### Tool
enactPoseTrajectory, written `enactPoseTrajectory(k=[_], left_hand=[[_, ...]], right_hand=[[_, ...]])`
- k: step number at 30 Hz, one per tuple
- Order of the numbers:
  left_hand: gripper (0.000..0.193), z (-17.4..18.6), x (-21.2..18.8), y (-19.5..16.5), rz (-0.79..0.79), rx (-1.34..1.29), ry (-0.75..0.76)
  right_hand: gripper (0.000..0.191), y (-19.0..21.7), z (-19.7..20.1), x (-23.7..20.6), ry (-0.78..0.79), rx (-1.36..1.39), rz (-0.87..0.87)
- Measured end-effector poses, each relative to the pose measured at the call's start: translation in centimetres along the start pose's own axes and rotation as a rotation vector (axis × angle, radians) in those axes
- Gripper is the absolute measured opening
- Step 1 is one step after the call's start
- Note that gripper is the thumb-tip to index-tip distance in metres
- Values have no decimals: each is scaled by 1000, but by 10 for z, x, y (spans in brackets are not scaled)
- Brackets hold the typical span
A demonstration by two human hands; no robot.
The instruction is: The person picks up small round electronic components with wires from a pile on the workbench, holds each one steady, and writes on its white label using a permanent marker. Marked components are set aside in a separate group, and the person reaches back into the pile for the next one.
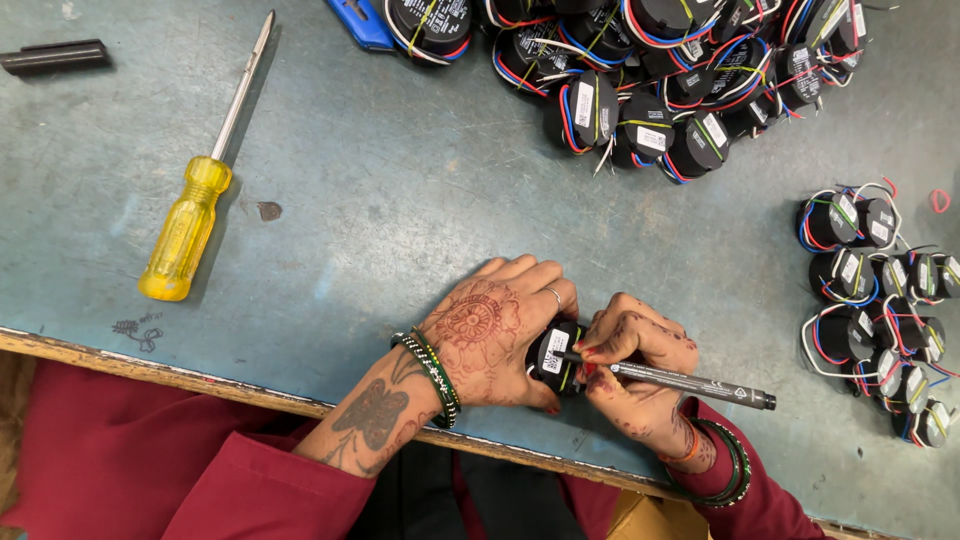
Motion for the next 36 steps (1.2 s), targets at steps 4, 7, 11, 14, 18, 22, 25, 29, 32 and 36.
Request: enactPoseTrajectory(k=[4, 7, 11, 14, 18, 22, 25, 29, 32, 36], left_hand=[[72, 0, 0, 0, 16, -1, 14], [71, 0, 0, 0, 5, -1, 4], [70, 1, -1, 0, 0, -4, -1], [70, 1, -1, -1, 3, -9, -5], [71, 1, 0, -1, -3, 1, -16], [72, 1, 0, -1, 3, -9, -10], [72, 1, -1, -1, 2, -7, -12], [71, 0, 0, -1, 7, -5, -4], [71, 0, 0, -1, 13, -5, 11], [71, 0, 0, -1, 7, 3, 5]], right_hand=[[10, 0, -1, 0, -8, -17, -3], [11, 0, -1, 0, -10, -13, -6], [12, 0, 0, -1, -4, 30, -2], [13, -1, 0, -3, -16, -25, 8], [10, -7, 0, -5, -85, 88, -56], [11, -9, 1, -6, -84, 89, -56], [13, -7, 1, -6, -58, 14, -23], [14, -5, 1, -4, -48, -38, -40], [13, -4, 0, -3, -45, -41, -31], [13, -4, 0, -2, -35, -28, -36]])
Point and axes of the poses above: each hand's wrist, its own x-axis towards the middle knuckle, its own z-axis out of the back of the hand, y = z × x, the point moved 1 cm from there along x, towards the middle knuckle
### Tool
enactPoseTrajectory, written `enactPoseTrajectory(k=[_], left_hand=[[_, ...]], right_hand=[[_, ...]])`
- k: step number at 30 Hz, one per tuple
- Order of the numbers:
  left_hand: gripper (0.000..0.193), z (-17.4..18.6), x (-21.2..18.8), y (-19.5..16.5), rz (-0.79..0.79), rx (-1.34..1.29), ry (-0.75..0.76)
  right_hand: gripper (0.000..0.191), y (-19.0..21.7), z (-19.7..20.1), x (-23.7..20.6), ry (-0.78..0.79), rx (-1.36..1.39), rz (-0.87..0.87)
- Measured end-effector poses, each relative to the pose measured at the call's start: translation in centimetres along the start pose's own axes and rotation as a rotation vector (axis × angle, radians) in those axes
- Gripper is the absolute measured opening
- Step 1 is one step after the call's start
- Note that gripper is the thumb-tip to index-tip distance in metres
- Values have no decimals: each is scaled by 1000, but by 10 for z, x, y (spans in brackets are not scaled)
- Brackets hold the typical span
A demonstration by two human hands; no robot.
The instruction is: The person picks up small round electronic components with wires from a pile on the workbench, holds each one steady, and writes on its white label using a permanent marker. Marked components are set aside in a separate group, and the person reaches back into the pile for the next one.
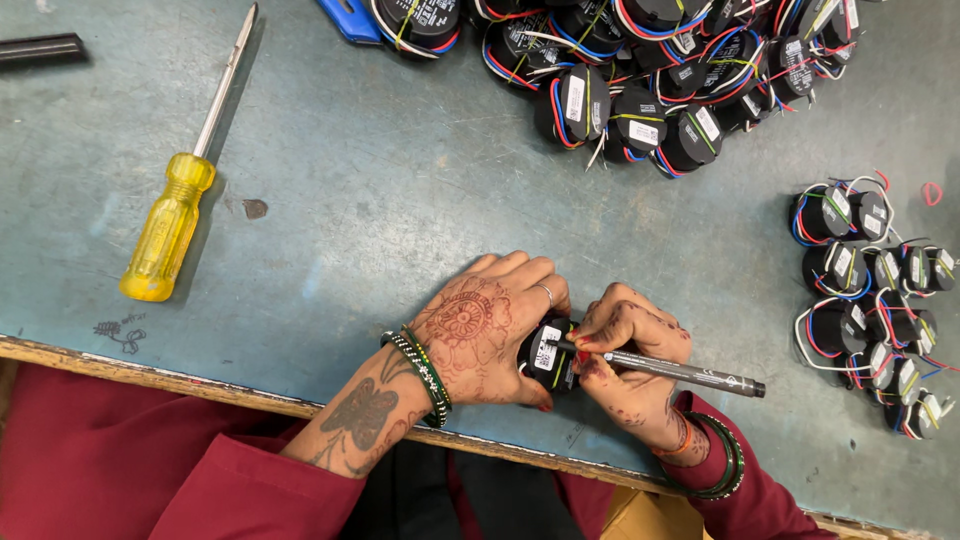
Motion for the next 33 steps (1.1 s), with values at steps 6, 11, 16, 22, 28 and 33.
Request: enactPoseTrajectory(k=[6, 11, 16, 22, 28, 33], left_hand=[[71, 1, 0, 0, 1, -2, -2], [72, 0, 0, 0, -5, 6, -6], [76, 1, -1, 1, -40, 5, -7], [74, 41, -11, 8, 74, -101, 112], [40, 90, -24, 5, 233, -124, -505], [39, 87, -25, -40, 215, -272, -567]], right_hand=[[11, -1, 1, 1, 1, 51, 12], [10, -5, 2, -2, 17, 40, 53], [12, -3, 3, -5, -182, 309, -18], [23, 25, -1, 13, 38, -288, 103], [58, 44, -9, 27, 456, -408, 208], [46, 28, 36, 13, 241, -703, 240]])
Point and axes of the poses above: each hand's wrist, its own x-axis towards the middle knuckle, its own z-axis out of the back of the hand, y = z × x, the point moved 1 cm from there along x, towards the middle knuckle
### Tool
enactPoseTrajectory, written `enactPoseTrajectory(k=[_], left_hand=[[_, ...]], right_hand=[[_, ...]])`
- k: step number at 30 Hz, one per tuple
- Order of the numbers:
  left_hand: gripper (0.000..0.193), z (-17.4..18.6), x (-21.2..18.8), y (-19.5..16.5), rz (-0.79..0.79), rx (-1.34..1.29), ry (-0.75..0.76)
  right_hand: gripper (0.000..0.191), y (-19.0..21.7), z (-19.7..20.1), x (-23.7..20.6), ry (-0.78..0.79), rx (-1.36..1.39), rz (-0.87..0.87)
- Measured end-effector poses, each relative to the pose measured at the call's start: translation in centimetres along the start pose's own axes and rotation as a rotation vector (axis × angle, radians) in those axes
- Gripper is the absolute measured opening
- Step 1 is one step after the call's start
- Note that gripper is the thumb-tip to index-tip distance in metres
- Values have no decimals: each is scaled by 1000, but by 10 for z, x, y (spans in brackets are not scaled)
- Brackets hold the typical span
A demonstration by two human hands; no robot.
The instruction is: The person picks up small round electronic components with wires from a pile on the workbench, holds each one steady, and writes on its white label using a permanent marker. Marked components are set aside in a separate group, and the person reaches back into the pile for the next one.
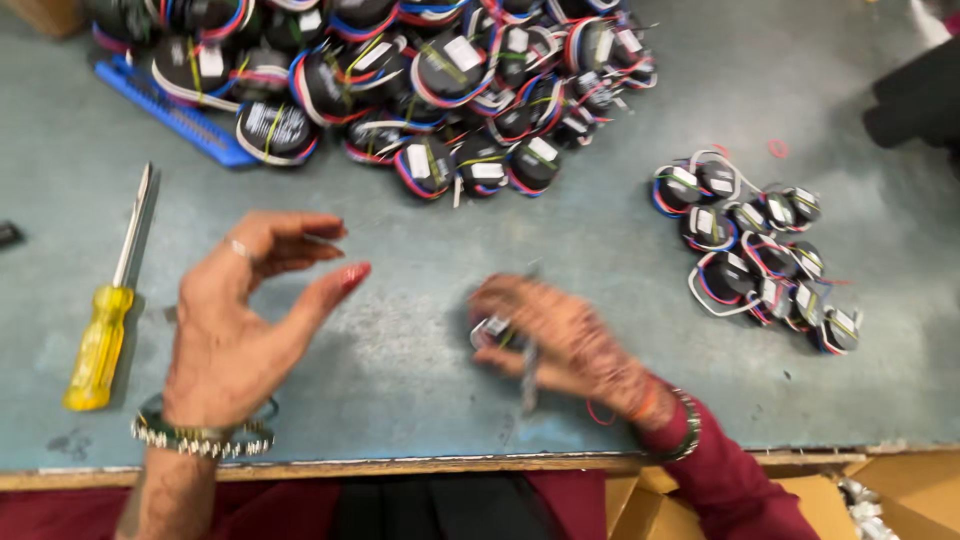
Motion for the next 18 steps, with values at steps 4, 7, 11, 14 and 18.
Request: enactPoseTrajectory(k=[4, 7, 11, 14, 18], left_hand=[[49, -25, -38, -52, -84, -398, 57], [51, -44, -59, -80, -454, -497, 335], [54, -44, -63, -87, -793, -385, 597], [57, -42, -59, -82, -793, -239, 608], [60, -47, -56, -74, -703, 21, 514]], right_hand=[[42, -74, 70, -52, -292, -437, -221], [37, -119, 127, -90, -406, -680, -447], [34, -125, 157, -123, -549, -652, -569], [31, -114, 144, -121, -589, -545, -495], [37, -110, 90, -72, -560, -523, -297]])
Point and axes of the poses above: each hand's wrist, its own x-axis towards the middle knuckle, its own z-axis out of the back of the hand, y = z × x, the point moved 1 cm from there along x, towards the middle knuckle
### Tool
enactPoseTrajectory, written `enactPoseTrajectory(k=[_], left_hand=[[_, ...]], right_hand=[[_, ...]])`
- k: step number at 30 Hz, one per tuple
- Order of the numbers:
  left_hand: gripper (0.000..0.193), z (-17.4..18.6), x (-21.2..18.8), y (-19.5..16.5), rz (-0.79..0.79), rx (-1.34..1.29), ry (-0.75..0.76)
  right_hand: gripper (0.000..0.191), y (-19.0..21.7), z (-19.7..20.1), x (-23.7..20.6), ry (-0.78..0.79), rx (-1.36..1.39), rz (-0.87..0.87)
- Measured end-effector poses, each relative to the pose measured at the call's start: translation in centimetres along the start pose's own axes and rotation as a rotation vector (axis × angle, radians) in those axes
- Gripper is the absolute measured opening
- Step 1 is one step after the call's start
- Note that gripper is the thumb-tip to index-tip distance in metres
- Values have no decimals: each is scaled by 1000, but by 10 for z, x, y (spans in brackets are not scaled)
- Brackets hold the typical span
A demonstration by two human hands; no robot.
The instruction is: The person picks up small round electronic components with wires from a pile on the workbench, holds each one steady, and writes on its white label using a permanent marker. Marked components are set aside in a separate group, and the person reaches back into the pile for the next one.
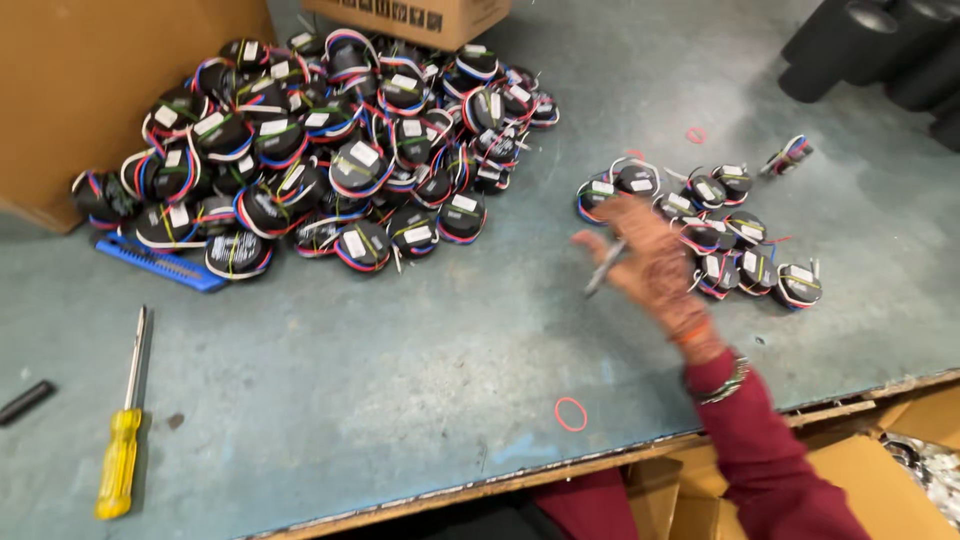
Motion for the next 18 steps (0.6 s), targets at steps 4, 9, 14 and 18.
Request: enactPoseTrajectory(k=[4, 9, 14, 18], left_hand=[[63, -4, -3, 22, 188, 251, -32], [67, -9, 6, 60, 328, 473, -47], [71, -24, 54, 106, 382, 601, -55], [74, -8, 44, 104, 386, 666, -82]], right_hand=[[35, 57, -45, -4, 82, 210, 104], [29, 87, -67, -18, 119, 302, 164], [26, 72, -65, -29, 168, 294, 126], [26, 75, -68, -33, 130, 330, 117]])
Point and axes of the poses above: each hand's wrist, its own x-axis towards the middle knuckle, its own z-axis out of the back of the hand, y = z × x, the point moved 1 cm from there along x, towards the middle knuckle
